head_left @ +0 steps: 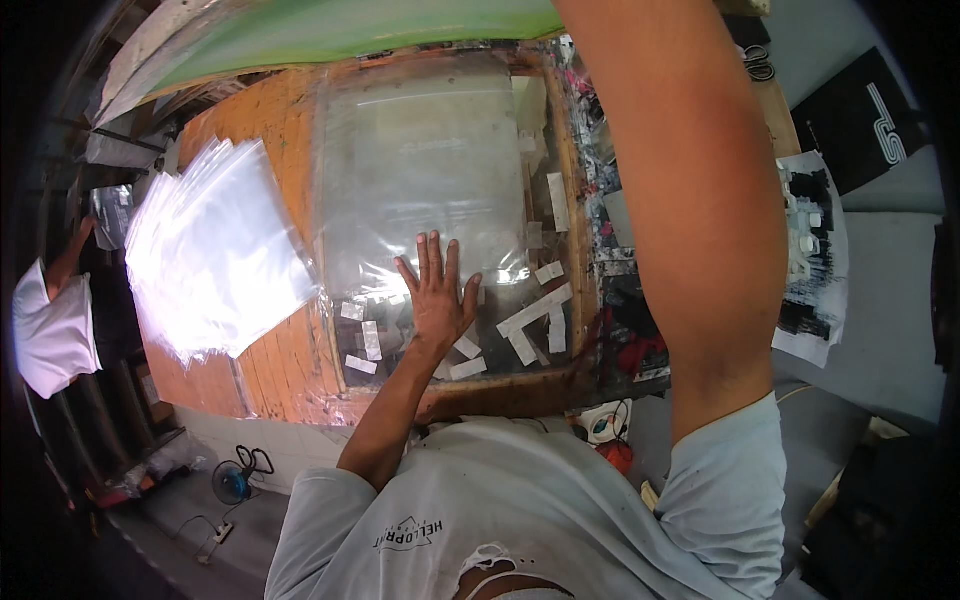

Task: The person performs screen printing on plastic bags by placing a bag on the workbench, lowering the screen frame, and using a squeegee to apply ink. They then lift the frame, remove the printed bag, and clean the screen mesh using a cloth and solvent.

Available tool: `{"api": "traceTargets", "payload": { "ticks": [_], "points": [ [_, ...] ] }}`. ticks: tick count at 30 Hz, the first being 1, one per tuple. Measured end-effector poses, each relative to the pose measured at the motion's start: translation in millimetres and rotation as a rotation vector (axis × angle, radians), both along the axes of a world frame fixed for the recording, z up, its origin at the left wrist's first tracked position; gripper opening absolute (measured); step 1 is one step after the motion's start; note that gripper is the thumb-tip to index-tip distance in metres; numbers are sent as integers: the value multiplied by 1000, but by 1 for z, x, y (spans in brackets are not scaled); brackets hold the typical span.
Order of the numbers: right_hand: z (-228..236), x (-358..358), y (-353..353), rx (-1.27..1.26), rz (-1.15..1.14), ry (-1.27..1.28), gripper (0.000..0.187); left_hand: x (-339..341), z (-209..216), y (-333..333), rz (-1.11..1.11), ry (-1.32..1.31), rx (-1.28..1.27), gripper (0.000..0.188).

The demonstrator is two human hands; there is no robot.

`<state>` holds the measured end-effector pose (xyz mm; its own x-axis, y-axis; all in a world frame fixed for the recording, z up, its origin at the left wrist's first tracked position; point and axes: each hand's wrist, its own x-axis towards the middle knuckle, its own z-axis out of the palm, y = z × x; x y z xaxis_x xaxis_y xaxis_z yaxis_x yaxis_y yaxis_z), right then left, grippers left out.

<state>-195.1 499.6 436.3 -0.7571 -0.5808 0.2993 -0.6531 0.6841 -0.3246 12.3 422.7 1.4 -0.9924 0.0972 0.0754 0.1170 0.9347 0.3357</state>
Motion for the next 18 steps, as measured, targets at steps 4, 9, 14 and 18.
{"api": "traceTargets", "payload": {
  "ticks": [4, 9, 14, 18],
  "points": [
    [-3, 0, 1, -4, -42, -37, 54, -1, 1, 1, -17, 5, 22, 66],
    [-2, -3, -3, -43, -7, -231, 48, 5, 3, -6, 25, 79, 135, 62],
    [-99, 48, -6, -120, -105, 332, 37, 15, 103, -23, 30, 115, 761, 58],
    [-179, 138, 2, -63, -110, 92, 44, 60, 156, -37, 289, 236, 1796, 68]
  ]
}}
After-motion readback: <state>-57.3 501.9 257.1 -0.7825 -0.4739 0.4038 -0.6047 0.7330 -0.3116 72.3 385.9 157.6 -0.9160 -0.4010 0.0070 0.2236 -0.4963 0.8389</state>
